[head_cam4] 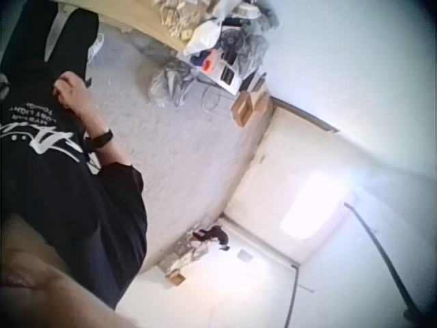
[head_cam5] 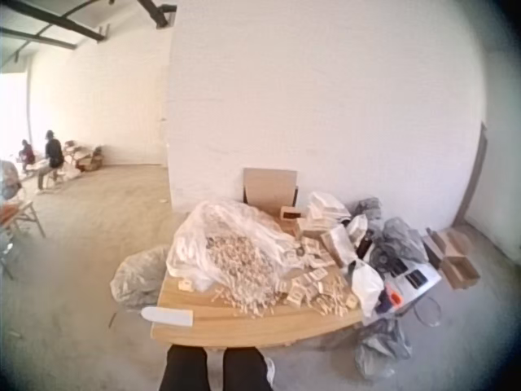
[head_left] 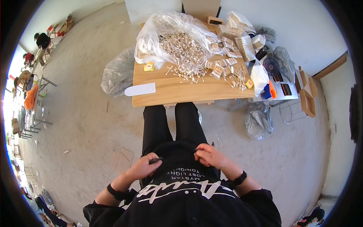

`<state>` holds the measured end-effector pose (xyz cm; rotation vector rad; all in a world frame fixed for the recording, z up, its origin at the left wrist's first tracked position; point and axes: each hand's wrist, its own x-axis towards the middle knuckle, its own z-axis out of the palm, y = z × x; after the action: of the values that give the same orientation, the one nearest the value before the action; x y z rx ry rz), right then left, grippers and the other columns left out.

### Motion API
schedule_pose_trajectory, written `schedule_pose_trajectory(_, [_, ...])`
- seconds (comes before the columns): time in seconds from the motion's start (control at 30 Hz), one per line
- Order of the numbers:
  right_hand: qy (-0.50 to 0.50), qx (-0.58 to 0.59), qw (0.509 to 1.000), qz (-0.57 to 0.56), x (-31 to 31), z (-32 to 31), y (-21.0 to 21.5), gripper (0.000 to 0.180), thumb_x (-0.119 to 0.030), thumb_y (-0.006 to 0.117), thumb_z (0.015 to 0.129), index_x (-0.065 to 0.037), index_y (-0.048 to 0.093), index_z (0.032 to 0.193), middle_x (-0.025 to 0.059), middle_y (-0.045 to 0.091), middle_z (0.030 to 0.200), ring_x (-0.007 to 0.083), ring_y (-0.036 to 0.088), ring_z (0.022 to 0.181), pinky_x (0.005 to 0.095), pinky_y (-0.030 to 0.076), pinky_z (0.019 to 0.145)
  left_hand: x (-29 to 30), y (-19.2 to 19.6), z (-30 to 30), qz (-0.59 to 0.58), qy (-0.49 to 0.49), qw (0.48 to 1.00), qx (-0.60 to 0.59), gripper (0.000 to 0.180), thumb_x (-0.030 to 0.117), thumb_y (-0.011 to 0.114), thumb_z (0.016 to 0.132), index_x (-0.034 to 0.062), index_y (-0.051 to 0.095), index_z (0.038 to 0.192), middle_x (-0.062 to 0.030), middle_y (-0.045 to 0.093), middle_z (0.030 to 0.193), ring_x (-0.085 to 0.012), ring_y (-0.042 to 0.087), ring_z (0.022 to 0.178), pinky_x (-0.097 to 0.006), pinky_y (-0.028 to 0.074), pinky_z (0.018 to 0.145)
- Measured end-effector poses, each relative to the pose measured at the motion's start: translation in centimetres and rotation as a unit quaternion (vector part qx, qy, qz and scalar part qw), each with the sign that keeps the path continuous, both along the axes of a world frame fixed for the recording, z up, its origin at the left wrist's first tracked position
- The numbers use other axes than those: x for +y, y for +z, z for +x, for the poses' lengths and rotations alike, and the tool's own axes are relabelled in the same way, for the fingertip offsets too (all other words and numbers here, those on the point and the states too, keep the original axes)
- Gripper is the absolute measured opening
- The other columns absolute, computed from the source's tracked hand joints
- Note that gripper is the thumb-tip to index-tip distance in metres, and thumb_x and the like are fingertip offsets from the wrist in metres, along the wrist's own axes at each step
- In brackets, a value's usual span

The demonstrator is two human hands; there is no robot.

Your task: Packaging cotton swabs into small plastic packets and sealing them.

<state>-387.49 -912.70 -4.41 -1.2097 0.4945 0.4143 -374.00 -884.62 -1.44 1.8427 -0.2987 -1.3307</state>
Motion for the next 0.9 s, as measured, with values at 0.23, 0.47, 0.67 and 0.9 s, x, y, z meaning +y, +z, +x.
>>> schedule_pose_trajectory(0.23, [0.233, -0.115, 0.954, -0.147, 3.3, 2.4, 0.4, 0.026, -0.023, 0.056, 0.092, 0.002, 0.060, 0.097, 0.0139, 0.066, 0.087, 0.0197, 0.062, 0.077, 0.0325, 0.048, 0.069, -2.7, -1.4, -1.3, -0.095, -0.152, 0.977, -0.116, 0.028, 0.026, 0.060, 0.093, -0.0021, 0.056, 0.098, -0.0201, 0.065, 0.087, -0.0289, 0.064, 0.079, -0.037, 0.048, 0.069])
schedule_pose_trajectory(0.47, [0.297, -0.088, 0.949, -0.063, 3.9, 2.0, -1.4, 0.025, -0.023, 0.050, 0.095, -0.001, 0.059, 0.102, 0.0026, 0.057, 0.075, 0.0092, 0.052, 0.065, 0.0256, 0.042, 0.058, -2.7, -1.6, -2.5, -0.051, -0.182, 0.977, -0.099, 0.031, 0.030, 0.059, 0.094, -0.0013, 0.057, 0.098, -0.0180, 0.064, 0.088, -0.0251, 0.062, 0.081, -0.036, 0.047, 0.072])
schedule_pose_trajectory(0.67, [0.290, -0.044, 0.956, 0.020, 3.6, 1.5, -1.0, 0.022, -0.022, 0.052, 0.094, -0.002, 0.059, 0.102, -0.0008, 0.057, 0.079, 0.0062, 0.051, 0.067, 0.0235, 0.043, 0.058, -2.7, -2.5, -3.4, -0.042, -0.109, 0.987, -0.112, 0.030, 0.029, 0.063, 0.091, -0.0003, 0.057, 0.094, -0.0154, 0.059, 0.085, -0.0198, 0.055, 0.080, -0.034, 0.045, 0.074])
schedule_pose_trajectory(0.9, [0.265, -0.045, 0.961, 0.066, 3.4, 1.7, -2.3, 0.022, -0.020, 0.052, 0.095, -0.001, 0.057, 0.106, -0.0009, 0.059, 0.079, 0.0034, 0.047, 0.056, 0.0203, 0.037, 0.048, -4.1, -0.5, -2.3, -0.007, -0.140, 0.988, -0.061, 0.029, 0.027, 0.059, 0.092, -0.0015, 0.056, 0.093, -0.0201, 0.064, 0.085, -0.0310, 0.064, 0.080, -0.038, 0.047, 0.069])
